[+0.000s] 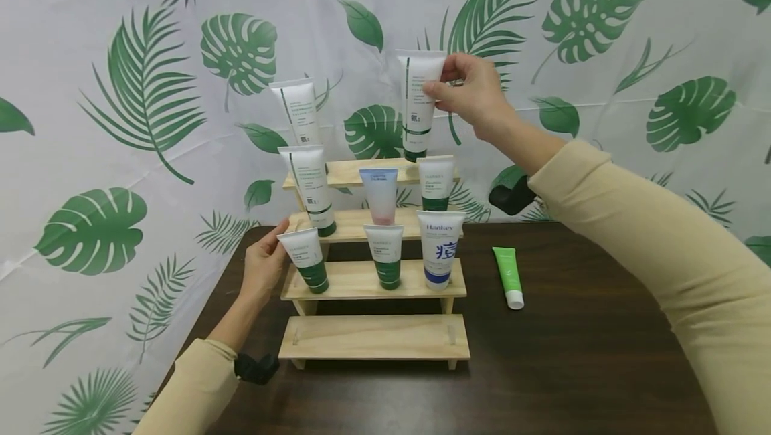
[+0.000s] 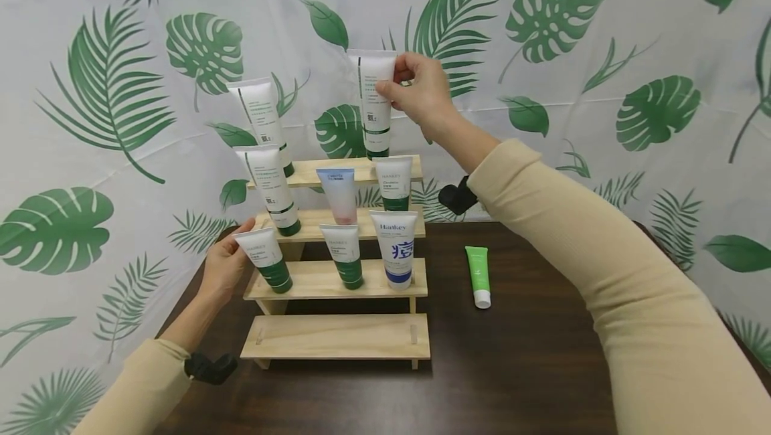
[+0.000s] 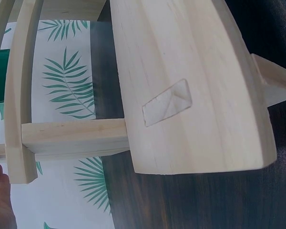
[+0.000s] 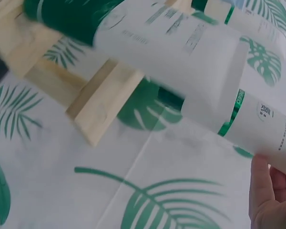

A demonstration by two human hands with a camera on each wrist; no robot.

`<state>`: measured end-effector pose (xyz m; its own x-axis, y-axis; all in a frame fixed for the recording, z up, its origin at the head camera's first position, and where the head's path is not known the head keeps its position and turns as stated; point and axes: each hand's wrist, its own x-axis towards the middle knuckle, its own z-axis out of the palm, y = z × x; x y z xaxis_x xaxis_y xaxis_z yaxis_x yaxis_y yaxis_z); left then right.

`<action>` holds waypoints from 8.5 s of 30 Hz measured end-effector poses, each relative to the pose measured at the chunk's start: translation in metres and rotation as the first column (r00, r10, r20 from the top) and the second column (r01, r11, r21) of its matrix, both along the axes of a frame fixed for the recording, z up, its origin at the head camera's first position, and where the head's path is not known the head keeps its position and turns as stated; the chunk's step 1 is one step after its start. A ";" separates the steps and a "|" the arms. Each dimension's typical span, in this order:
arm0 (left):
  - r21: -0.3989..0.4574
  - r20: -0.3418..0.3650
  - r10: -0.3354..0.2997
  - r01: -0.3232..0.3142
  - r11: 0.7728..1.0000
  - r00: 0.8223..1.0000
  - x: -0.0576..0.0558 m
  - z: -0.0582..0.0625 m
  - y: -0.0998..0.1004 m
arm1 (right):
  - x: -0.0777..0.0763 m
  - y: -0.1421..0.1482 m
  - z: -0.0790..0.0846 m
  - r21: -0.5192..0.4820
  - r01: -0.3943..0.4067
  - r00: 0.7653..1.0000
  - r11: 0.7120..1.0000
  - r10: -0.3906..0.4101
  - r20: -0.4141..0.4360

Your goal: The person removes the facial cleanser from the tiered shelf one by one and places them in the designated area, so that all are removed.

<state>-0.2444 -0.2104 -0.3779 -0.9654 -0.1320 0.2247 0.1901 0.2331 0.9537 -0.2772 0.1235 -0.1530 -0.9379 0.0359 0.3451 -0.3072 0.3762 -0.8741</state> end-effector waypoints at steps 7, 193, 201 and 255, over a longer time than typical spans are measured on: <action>-0.015 0.012 0.008 -0.008 1.000 1.000 -0.001 0.000 0.000 | 0.010 0.041 -0.003 -0.062 0.044 0.999 0.997 -0.045 -0.016; 0.011 -0.008 0.001 0.000 1.000 1.000 0.001 -0.004 0.000 | 0.019 -0.049 0.019 0.009 -0.171 0.981 0.985 0.169 0.092; 0.008 -0.010 -0.005 0.005 1.000 1.000 0.001 -0.002 0.000 | -0.002 -0.095 0.015 -0.019 -0.210 0.966 0.977 0.211 0.147; -0.043 -0.065 0.007 -0.010 0.999 0.998 -0.001 -0.006 0.003 | -0.040 -0.152 -0.009 -0.035 -0.109 0.984 0.993 0.113 0.139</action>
